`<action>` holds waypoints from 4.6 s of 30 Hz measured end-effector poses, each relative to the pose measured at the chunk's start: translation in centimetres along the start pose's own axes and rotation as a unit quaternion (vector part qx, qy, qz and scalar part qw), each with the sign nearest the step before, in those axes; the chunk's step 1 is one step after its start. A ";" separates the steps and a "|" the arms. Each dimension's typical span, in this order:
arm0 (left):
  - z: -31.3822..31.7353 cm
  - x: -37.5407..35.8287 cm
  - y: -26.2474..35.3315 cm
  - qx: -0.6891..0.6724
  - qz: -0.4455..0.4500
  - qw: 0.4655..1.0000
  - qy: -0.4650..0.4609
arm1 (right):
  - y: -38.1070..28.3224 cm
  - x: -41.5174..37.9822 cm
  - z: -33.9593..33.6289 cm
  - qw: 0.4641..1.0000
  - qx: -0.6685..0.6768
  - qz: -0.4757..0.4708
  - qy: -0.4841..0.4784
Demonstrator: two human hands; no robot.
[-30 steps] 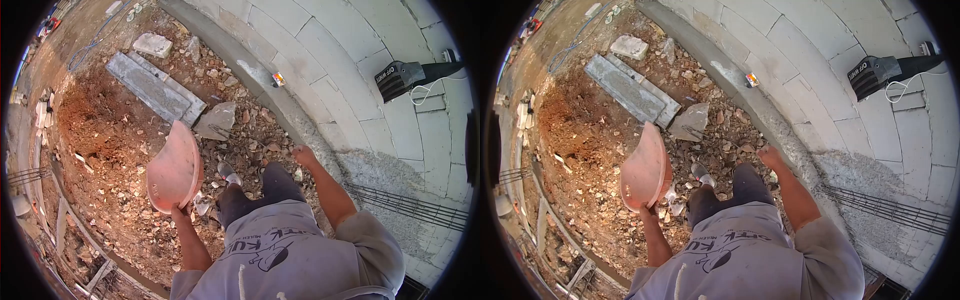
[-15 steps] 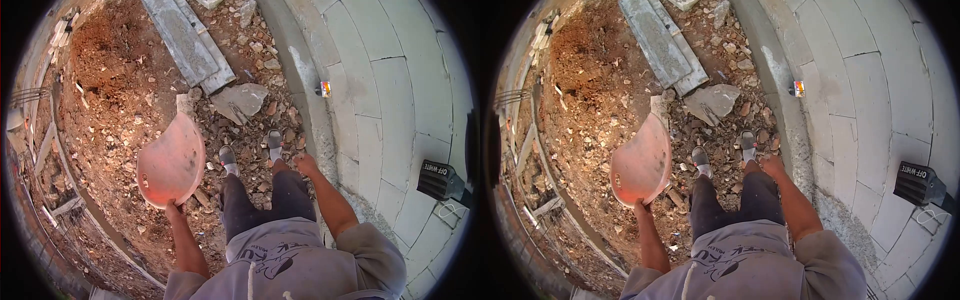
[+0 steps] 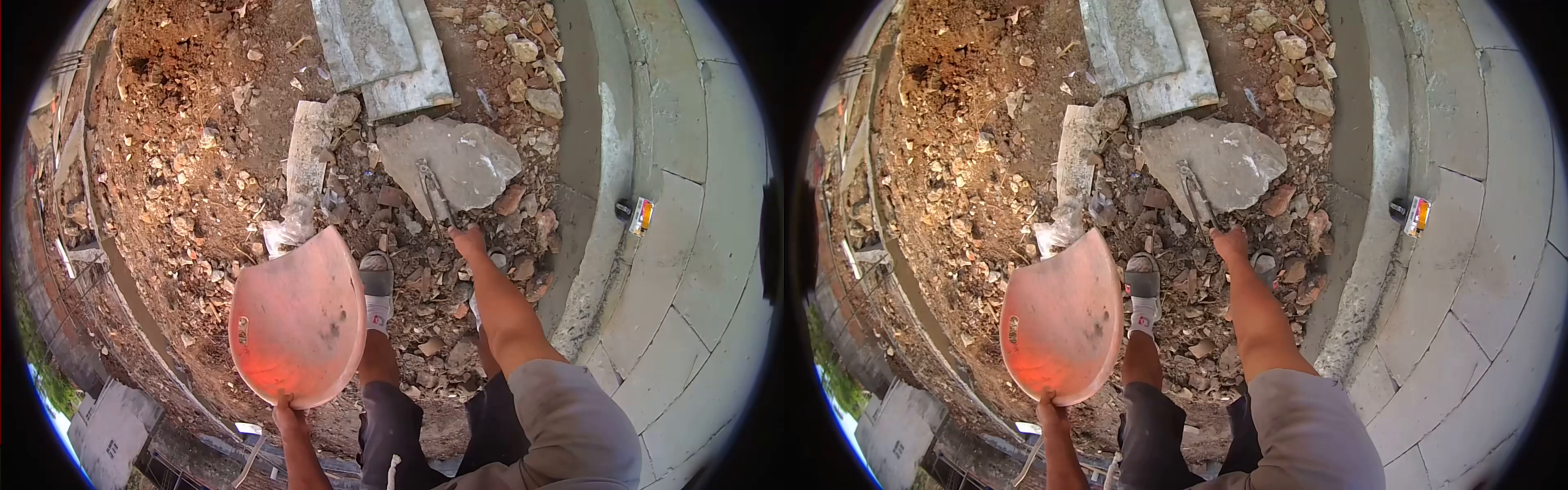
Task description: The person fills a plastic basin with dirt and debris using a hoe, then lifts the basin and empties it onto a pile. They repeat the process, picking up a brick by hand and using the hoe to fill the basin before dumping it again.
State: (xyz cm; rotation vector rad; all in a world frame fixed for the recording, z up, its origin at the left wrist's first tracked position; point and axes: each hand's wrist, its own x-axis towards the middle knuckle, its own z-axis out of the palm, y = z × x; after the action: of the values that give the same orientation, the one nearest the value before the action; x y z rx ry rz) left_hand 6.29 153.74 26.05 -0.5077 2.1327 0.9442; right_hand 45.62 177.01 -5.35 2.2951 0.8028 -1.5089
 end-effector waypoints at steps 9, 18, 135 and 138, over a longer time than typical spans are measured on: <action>-0.3 -0.1 -1.2 0.053 -0.028 0.998 0.011 | -4.2 -5.9 -6.7 0.979 -0.053 -0.167 0.105; 3.3 -2.2 -1.3 0.002 -0.021 0.998 -0.063 | -1.7 -9.4 -34.2 0.920 -0.090 -0.133 0.358; -41.6 -15.3 -17.8 -0.756 -0.311 0.185 0.545 | -18.9 -89.3 71.7 0.414 -0.731 -0.475 -0.261; -43.4 -11.6 -21.5 -0.756 -0.305 0.165 0.555 | -15.0 -87.8 74.5 0.386 -0.756 -0.458 -0.263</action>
State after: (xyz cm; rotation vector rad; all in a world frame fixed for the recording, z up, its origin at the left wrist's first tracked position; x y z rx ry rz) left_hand 6.44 107.60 44.72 -3.4594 0.0127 2.1005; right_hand -45.56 125.01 44.36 -0.1535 2.0152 -0.6427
